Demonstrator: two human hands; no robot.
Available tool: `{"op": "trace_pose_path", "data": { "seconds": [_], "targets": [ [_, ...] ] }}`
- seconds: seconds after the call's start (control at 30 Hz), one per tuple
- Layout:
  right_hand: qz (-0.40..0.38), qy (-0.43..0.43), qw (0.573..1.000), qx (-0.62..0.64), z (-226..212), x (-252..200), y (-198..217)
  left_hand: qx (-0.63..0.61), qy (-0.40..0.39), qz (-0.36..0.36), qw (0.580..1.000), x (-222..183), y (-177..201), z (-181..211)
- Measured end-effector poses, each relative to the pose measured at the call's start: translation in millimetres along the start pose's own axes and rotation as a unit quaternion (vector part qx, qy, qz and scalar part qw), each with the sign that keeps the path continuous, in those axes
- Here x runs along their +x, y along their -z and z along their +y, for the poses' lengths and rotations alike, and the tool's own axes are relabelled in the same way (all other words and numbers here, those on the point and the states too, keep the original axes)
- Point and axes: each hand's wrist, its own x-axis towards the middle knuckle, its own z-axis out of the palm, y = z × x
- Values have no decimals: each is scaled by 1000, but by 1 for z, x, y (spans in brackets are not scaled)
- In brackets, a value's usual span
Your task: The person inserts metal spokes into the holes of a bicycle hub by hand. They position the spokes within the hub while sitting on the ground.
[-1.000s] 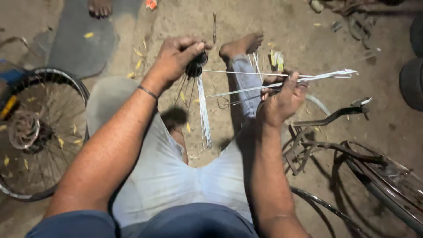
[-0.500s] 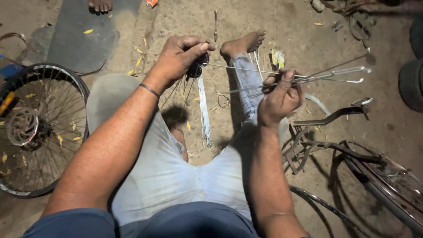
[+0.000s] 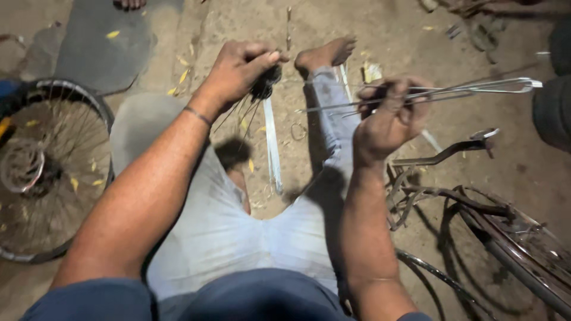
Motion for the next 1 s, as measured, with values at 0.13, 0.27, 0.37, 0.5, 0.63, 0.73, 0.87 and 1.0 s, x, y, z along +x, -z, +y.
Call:
{"op": "trace_pose_path", "data": {
  "seconds": [0.13,0.27,0.37,0.5,0.63,0.73,0.87,1.0],
  "targets": [
    [-25,15,999,-44,4,2,-1,-29,-14,-4,999,5,0,-1],
    [-27,7,999,-28,6,-3,3,1,-11,-2,1000,2,-1,-8],
    [-30,22,999,-27,11,-1,4,-22,-5,-8,1000,5,0,-7],
    [-53,2,997,-52,7,-2,5,5,-28,-6,1000,2,0,-5],
    [-101,21,990,-98,-13,13,-12,27,2,-11,1000,6,-1,-4],
    [-195,76,960,-186,-20,36,-42,13,-23,-28,999,-1,-2,-6],
    [-289,19,936,-200,-12,42,-68,-68,-19,-46,996,5,-11,0],
    [-306,50,910,-276,8,8,-64,-91,-32,-31,995,2,2,1]
  ]
}}
